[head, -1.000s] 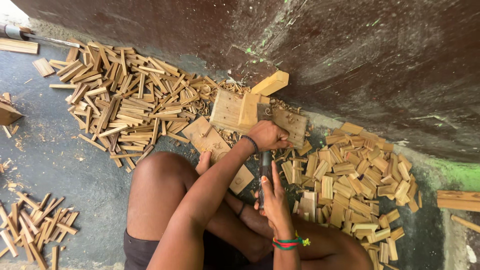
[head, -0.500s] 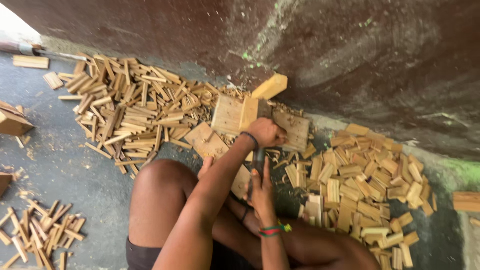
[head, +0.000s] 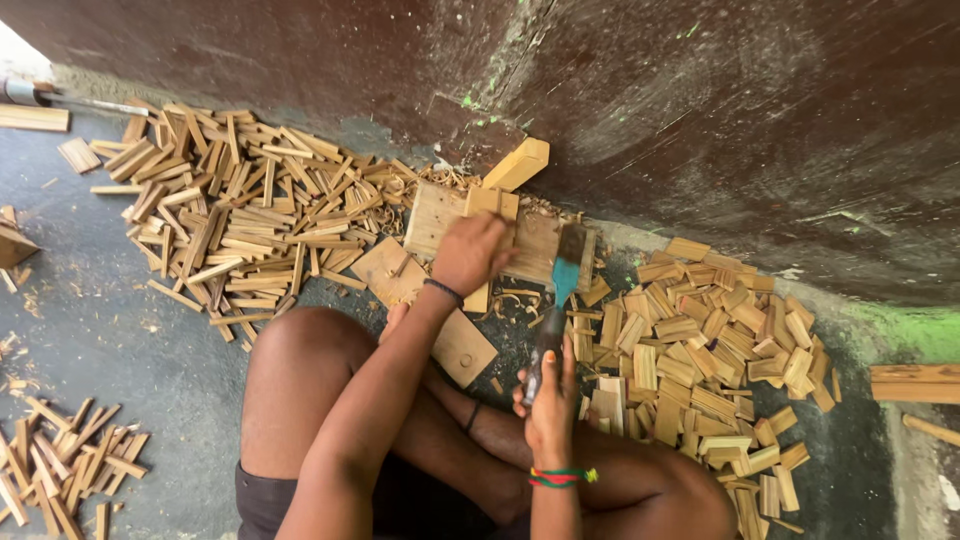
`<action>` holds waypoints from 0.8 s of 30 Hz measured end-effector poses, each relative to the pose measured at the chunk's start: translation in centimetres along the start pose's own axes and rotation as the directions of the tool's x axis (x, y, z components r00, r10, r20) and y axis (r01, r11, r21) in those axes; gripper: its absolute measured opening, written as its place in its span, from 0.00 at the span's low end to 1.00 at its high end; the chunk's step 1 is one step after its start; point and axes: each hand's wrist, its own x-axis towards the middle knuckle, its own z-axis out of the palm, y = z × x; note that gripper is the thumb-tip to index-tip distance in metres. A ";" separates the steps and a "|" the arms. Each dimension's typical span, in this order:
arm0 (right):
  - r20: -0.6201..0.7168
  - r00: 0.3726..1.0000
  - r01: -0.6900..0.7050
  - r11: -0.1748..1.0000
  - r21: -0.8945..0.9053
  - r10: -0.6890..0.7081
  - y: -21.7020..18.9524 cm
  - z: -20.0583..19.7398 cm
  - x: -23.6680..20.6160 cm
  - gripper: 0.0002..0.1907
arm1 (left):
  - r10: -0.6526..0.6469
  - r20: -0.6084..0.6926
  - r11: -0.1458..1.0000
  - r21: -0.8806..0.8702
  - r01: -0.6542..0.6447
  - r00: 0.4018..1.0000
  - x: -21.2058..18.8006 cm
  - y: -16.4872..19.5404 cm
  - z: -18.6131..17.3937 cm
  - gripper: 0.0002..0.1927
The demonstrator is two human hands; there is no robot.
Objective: The person sits on the floor and uses a chisel and mallet to carve a small wooden block. They repeatedly strike the chisel to remove wood shavings, occasionally pausing to reposition the block or clear debris from the work area.
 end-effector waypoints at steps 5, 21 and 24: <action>-0.009 0.997 -0.083 0.992 -0.094 0.083 1.3 -2.4 -2.0 0.32 | -0.166 0.073 0.971 0.184 0.150 0.983 0.2 -0.8 0.2 0.24; -0.043 0.994 -0.106 0.976 -0.192 0.100 0.8 -2.0 -3.9 0.32 | -0.197 0.121 0.959 0.231 0.166 0.973 -0.2 -0.5 1.8 0.16; 0.000 0.999 -0.045 0.981 -0.190 0.046 0.5 -1.8 -4.3 0.32 | -0.197 0.098 0.962 0.212 0.172 0.976 -0.5 -0.9 1.8 0.16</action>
